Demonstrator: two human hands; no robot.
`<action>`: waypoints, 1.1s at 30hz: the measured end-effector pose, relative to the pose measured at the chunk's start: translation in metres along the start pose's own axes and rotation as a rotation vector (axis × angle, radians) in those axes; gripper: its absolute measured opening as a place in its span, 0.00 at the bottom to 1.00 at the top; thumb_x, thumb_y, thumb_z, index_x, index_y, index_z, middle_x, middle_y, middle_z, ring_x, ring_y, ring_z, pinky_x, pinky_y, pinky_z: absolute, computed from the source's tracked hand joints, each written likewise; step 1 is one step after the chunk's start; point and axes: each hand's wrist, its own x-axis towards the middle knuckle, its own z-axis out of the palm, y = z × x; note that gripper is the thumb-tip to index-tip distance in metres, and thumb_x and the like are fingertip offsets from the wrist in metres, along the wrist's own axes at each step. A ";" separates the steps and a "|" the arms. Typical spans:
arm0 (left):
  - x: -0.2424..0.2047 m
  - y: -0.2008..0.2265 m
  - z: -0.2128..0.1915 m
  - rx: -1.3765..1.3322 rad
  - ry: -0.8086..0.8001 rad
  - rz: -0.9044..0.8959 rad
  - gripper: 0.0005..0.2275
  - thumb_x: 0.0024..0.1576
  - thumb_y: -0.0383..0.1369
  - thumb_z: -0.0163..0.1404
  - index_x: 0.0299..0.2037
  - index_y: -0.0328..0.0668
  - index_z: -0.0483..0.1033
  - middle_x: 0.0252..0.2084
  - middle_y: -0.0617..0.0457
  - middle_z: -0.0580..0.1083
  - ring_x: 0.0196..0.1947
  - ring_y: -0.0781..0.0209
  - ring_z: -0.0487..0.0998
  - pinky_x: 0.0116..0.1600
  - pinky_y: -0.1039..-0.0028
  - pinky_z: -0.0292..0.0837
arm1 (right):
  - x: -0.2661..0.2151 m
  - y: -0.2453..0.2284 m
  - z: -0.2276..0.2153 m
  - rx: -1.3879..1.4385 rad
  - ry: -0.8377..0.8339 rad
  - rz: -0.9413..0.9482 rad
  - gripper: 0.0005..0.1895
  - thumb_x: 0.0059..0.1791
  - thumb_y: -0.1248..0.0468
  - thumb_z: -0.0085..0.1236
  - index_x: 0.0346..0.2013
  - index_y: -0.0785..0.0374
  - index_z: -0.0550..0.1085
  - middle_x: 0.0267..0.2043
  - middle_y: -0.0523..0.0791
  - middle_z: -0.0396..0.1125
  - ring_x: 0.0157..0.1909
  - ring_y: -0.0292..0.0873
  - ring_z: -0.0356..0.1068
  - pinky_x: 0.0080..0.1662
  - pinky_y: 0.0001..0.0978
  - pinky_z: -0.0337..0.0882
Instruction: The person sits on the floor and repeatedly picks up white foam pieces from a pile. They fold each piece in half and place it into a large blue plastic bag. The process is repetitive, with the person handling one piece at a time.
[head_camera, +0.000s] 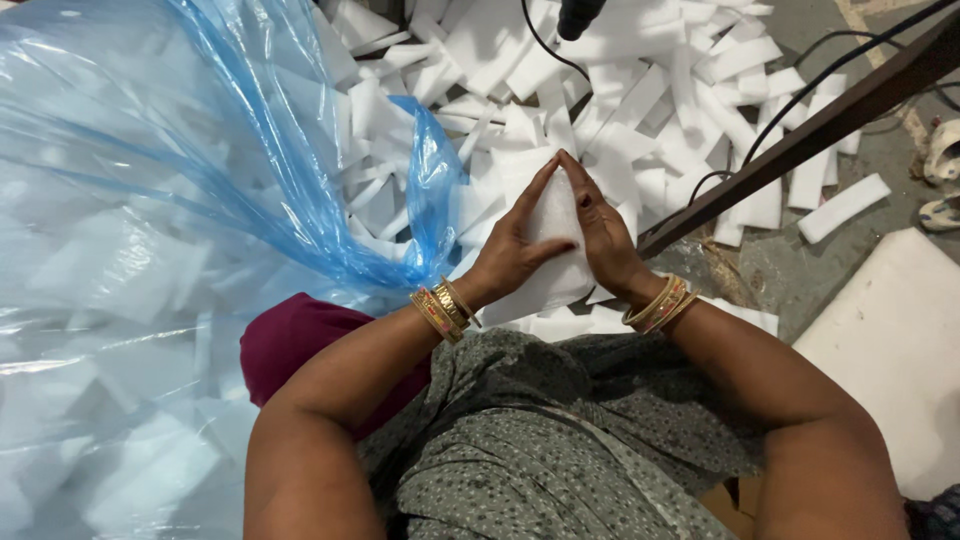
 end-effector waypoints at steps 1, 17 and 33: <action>0.001 0.001 0.000 0.022 0.023 0.055 0.39 0.60 0.36 0.57 0.79 0.58 0.45 0.78 0.42 0.58 0.75 0.48 0.63 0.74 0.59 0.64 | 0.001 0.002 -0.001 -0.011 -0.009 0.013 0.34 0.61 0.44 0.26 0.78 0.57 0.49 0.82 0.51 0.43 0.82 0.51 0.41 0.76 0.43 0.46; -0.017 -0.003 -0.440 1.307 0.736 -0.917 0.18 0.59 0.39 0.52 0.60 0.55 0.68 0.36 0.53 0.77 0.32 0.59 0.71 0.36 0.65 0.68 | 0.016 0.046 -0.047 -0.389 -0.314 0.412 0.27 0.50 0.49 0.55 0.62 0.55 0.71 0.65 0.49 0.65 0.66 0.53 0.66 0.63 0.50 0.67; 0.037 -0.215 -0.276 0.556 0.838 -0.422 0.19 0.53 0.35 0.61 0.54 0.39 0.78 0.49 0.39 0.79 0.50 0.44 0.80 0.55 0.62 0.75 | 0.017 0.170 0.010 -1.006 -0.900 0.647 0.29 0.53 0.47 0.51 0.67 0.51 0.68 0.62 0.47 0.70 0.61 0.48 0.71 0.62 0.46 0.69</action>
